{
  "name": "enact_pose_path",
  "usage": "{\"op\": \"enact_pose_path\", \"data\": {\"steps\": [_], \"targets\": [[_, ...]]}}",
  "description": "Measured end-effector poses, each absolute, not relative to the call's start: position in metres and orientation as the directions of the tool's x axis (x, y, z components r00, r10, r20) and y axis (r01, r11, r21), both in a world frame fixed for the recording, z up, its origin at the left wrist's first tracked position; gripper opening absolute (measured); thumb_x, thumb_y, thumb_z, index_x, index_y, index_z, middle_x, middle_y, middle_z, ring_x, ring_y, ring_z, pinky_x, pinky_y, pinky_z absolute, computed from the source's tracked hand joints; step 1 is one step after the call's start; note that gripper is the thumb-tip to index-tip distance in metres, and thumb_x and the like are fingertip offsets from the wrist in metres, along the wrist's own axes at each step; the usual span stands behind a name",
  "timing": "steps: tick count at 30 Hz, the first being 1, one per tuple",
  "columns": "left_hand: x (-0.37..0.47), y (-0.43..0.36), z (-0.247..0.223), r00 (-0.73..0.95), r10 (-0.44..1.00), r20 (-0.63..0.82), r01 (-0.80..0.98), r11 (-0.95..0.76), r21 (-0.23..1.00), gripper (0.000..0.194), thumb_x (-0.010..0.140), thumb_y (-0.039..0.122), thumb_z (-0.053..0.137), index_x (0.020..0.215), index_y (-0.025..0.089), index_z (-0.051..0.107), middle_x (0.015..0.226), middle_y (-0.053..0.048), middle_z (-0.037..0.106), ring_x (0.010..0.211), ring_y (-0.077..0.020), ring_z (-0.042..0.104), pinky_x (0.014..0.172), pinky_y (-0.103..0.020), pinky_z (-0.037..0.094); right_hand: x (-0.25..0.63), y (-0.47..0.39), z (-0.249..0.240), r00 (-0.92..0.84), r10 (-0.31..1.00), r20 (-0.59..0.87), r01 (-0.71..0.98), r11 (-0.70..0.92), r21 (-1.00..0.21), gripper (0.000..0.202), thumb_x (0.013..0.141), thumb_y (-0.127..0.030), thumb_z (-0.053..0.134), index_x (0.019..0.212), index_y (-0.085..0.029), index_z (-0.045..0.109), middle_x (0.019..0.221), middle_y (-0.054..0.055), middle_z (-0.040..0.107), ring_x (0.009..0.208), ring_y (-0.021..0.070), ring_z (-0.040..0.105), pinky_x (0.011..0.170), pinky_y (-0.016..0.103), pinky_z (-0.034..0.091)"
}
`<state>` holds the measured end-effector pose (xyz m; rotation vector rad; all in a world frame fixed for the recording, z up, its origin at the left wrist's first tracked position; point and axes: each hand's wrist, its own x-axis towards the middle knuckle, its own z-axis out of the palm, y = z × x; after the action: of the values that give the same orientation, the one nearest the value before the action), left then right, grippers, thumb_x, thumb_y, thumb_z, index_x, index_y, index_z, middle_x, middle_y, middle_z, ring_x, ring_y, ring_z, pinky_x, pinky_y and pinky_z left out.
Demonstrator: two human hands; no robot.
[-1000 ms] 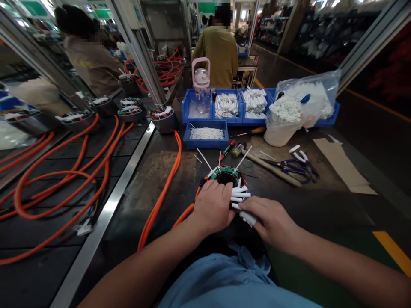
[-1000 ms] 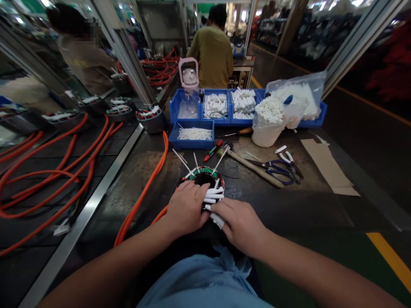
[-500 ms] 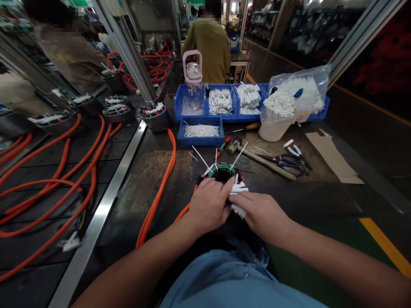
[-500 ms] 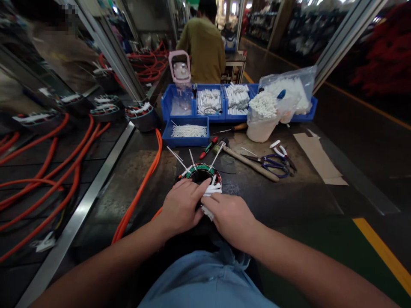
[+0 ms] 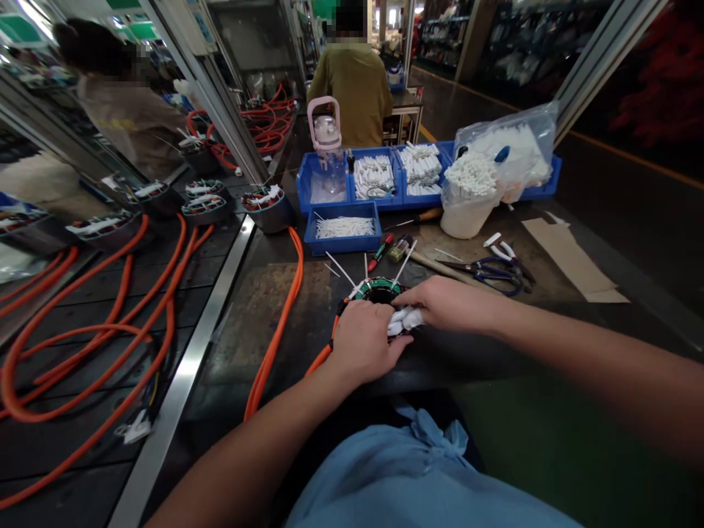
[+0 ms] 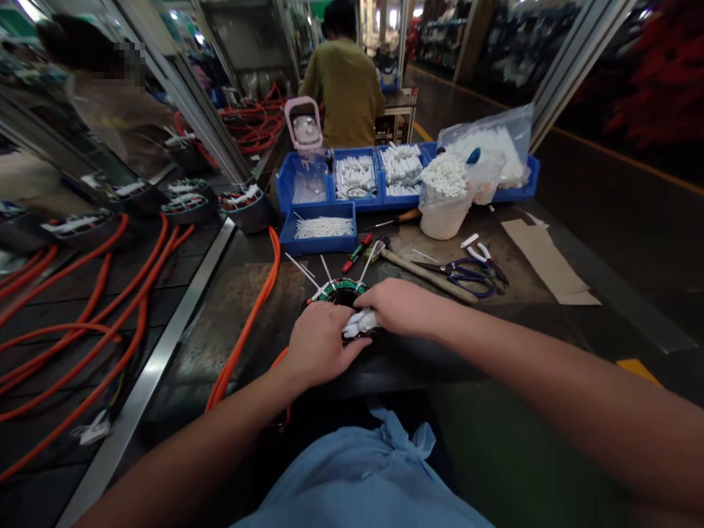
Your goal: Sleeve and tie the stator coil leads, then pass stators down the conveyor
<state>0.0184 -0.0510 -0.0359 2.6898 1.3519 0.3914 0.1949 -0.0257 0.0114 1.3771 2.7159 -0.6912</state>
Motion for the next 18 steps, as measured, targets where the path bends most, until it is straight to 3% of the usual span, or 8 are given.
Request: {"op": "enact_pose_path", "data": {"steps": [4, 8, 13, 18], "targets": [[0.006, -0.043, -0.030, 0.675, 0.724, 0.143, 0.683, -0.686, 0.251, 0.034, 0.073, 0.049, 0.061, 0.084, 0.017, 0.059, 0.081, -0.006, 0.062, 0.081, -0.0225, 0.055, 0.076, -0.037, 0.042, 0.189, -0.024, 0.016, -0.651, 0.700, -0.294, 0.748, 0.526, -0.405, 0.020, 0.077, -0.016, 0.053, 0.089, -0.021, 0.068, 0.079, 0.002, 0.067, 0.069, 0.0147, 0.059, 0.057, 0.021, 0.033], [-0.007, -0.035, -0.023, 0.828, 0.553, 0.091, 0.498, -0.801, 0.332, 0.030, 0.083, 0.045, 0.047, 0.085, 0.017, 0.058, 0.079, -0.005, 0.060, 0.079, -0.0186, 0.053, 0.077, -0.033, 0.040, 0.179, -0.031, 0.017, -0.632, 0.691, -0.351, 0.775, 0.552, -0.310, 0.020, 0.074, -0.015, 0.054, 0.087, -0.022, 0.068, 0.075, 0.003, 0.066, 0.064, 0.0156, 0.058, 0.049, 0.022, 0.027], [-0.002, -0.033, -0.024, 0.781, 0.620, 0.068, 0.565, -0.749, 0.347, 0.028, 0.086, 0.040, 0.043, 0.077, 0.016, 0.055, 0.077, -0.005, 0.059, 0.075, -0.0185, 0.051, 0.074, -0.034, 0.038, 0.175, -0.014, 0.023, -0.688, 0.593, -0.420, 0.706, 0.681, -0.194, 0.020, 0.072, -0.012, 0.055, 0.085, -0.021, 0.068, 0.070, 0.004, 0.064, 0.062, 0.0172, 0.059, 0.046, 0.023, 0.022], [0.002, -0.035, -0.030, 0.770, 0.634, 0.073, 0.585, -0.746, 0.318, 0.030, 0.085, 0.042, 0.042, 0.077, 0.016, 0.057, 0.074, -0.006, 0.059, 0.073, -0.0201, 0.050, 0.072, -0.036, 0.038, 0.174, 0.006, 0.022, -0.734, 0.500, -0.459, 0.621, 0.768, -0.157, 0.017, 0.074, -0.015, 0.058, 0.083, -0.024, 0.069, 0.070, 0.003, 0.065, 0.062, 0.0183, 0.059, 0.046, 0.023, 0.023]]}}
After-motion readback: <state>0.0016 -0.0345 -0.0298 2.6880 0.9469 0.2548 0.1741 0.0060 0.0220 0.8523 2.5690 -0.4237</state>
